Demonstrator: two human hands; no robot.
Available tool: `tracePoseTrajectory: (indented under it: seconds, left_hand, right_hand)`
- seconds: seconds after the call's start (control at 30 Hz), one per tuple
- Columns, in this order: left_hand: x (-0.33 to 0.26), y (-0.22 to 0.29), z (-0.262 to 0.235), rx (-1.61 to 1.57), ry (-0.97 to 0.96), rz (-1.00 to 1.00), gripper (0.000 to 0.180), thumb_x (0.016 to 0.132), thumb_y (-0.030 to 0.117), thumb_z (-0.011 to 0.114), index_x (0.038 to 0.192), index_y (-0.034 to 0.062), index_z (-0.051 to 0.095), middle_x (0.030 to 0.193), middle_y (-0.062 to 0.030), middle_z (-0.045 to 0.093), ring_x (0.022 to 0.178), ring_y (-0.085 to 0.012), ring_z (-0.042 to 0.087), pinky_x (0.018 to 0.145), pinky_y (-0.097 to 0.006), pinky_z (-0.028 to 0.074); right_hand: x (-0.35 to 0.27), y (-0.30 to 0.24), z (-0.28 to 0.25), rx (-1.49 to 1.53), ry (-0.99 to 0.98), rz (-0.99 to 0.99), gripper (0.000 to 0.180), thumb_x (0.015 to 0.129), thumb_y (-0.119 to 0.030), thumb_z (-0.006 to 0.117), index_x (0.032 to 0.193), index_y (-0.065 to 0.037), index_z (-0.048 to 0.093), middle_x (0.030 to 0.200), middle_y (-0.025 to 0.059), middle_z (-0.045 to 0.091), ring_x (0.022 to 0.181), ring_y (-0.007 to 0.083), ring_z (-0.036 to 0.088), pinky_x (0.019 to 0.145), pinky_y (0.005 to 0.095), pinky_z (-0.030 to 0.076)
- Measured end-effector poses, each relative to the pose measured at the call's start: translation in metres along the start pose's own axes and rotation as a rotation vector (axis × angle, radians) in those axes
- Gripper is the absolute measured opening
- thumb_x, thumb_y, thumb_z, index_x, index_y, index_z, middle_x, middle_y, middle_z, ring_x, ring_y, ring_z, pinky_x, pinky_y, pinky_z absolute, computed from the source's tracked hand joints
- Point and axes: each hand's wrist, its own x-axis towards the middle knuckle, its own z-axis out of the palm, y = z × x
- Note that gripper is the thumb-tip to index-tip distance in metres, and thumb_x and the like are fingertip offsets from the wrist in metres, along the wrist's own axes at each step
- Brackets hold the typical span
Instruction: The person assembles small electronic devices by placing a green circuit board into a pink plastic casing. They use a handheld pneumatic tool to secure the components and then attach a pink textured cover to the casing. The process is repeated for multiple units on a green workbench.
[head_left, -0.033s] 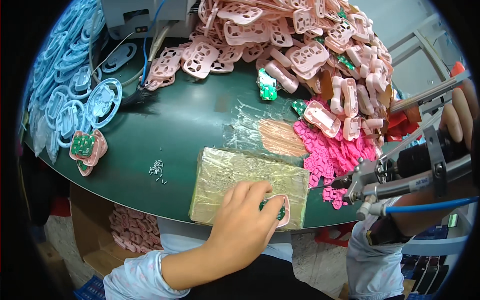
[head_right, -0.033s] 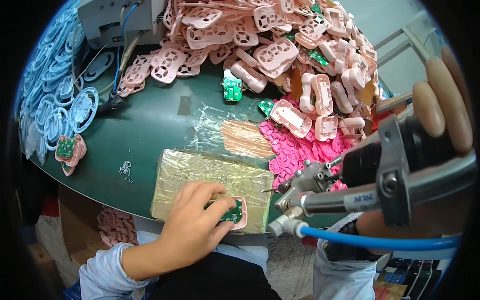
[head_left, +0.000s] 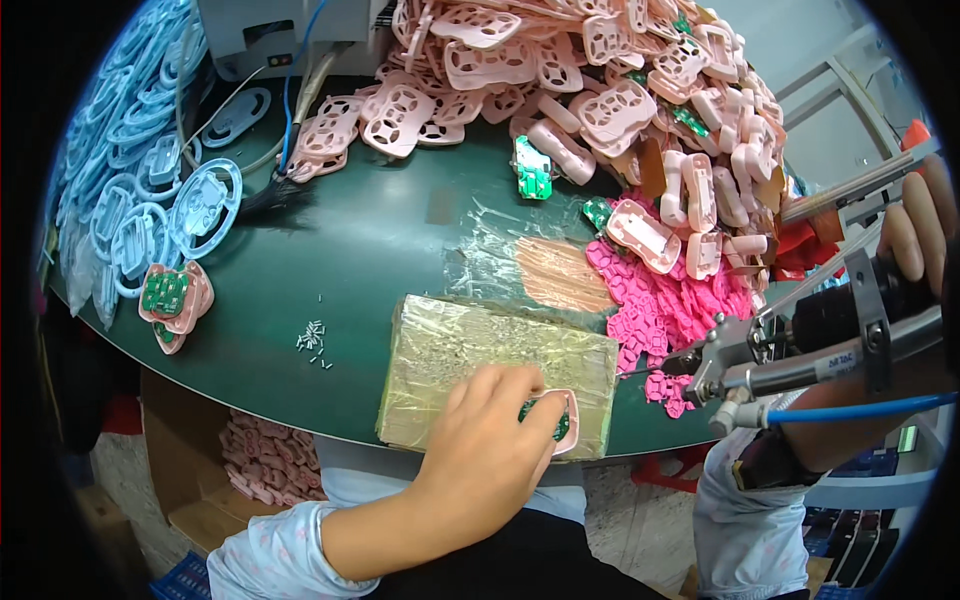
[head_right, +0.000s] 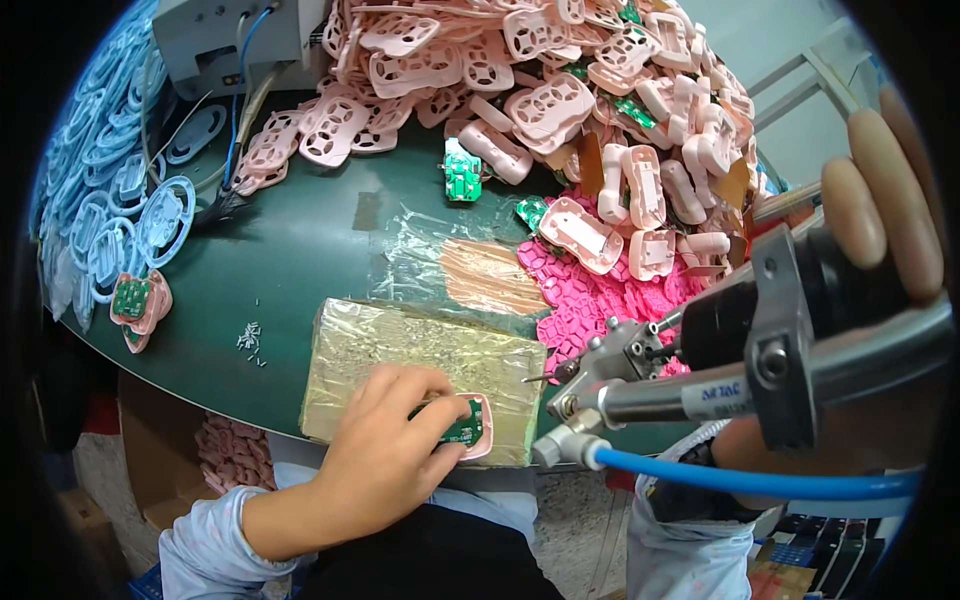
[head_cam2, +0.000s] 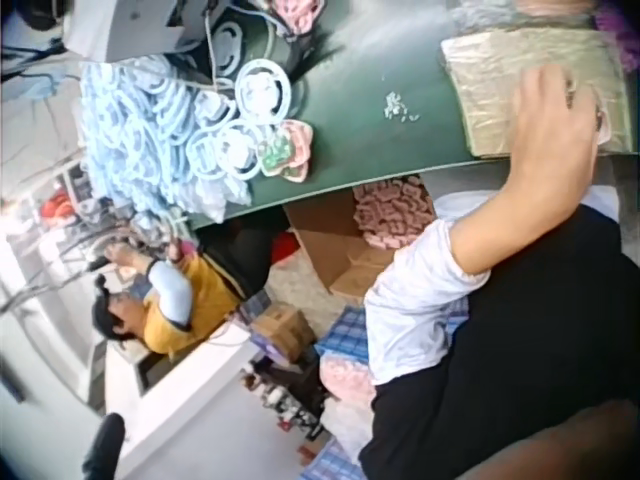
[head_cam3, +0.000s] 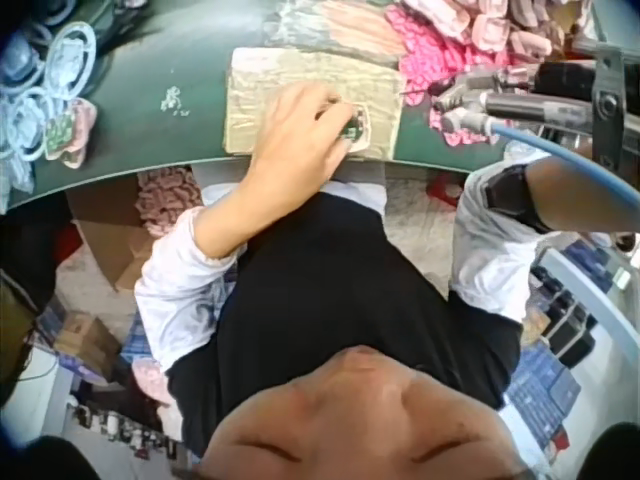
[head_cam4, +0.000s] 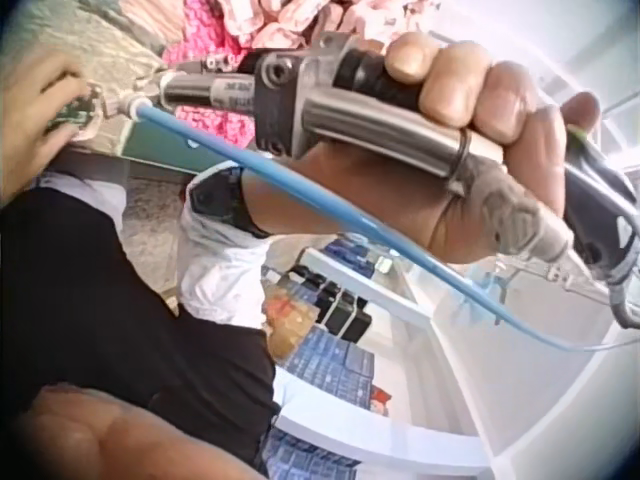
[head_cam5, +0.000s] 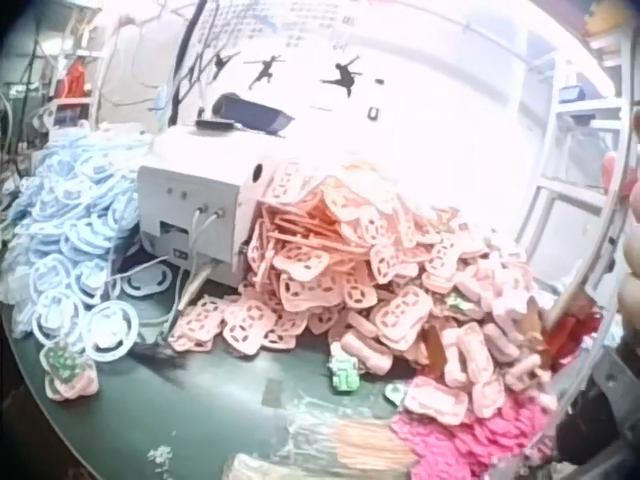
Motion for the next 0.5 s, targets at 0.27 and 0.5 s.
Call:
tracePoseTrajectory:
  seconds: [0.27, 0.5]
  left_hand:
    - [0.023, 0.021, -0.009, 0.258, -0.342, -0.109, 0.042, 0.068, 0.01, 0.071, 0.107, 0.0026, 0.056, 0.102, -0.0124, 0.054, 0.098, -0.0301, 0.051, 0.083, -0.038, 0.043]
    - [-0.007, 0.004, -0.02, 0.147, -0.143, 0.041, 0.056, 0.069, 0.017, 0.075, 0.118, 0.0028, 0.053, 0.113, -0.0136, 0.053, 0.103, -0.0314, 0.051, 0.086, -0.039, 0.043]
  right_hand:
    - [-0.001, 0.015, -0.018, -0.066, 0.036, 0.007, 0.03, 0.09, -0.019, 0.055, 0.116, -0.007, 0.046, 0.091, 0.0071, 0.055, 0.077, 0.0198, 0.059, 0.068, 0.0312, 0.052]
    - [0.012, 0.018, -0.028, -0.149, 0.045, -0.007, 0.034, 0.091, -0.022, 0.053, 0.121, -0.008, 0.046, 0.098, 0.0085, 0.056, 0.083, 0.0225, 0.06, 0.07, 0.0341, 0.052]
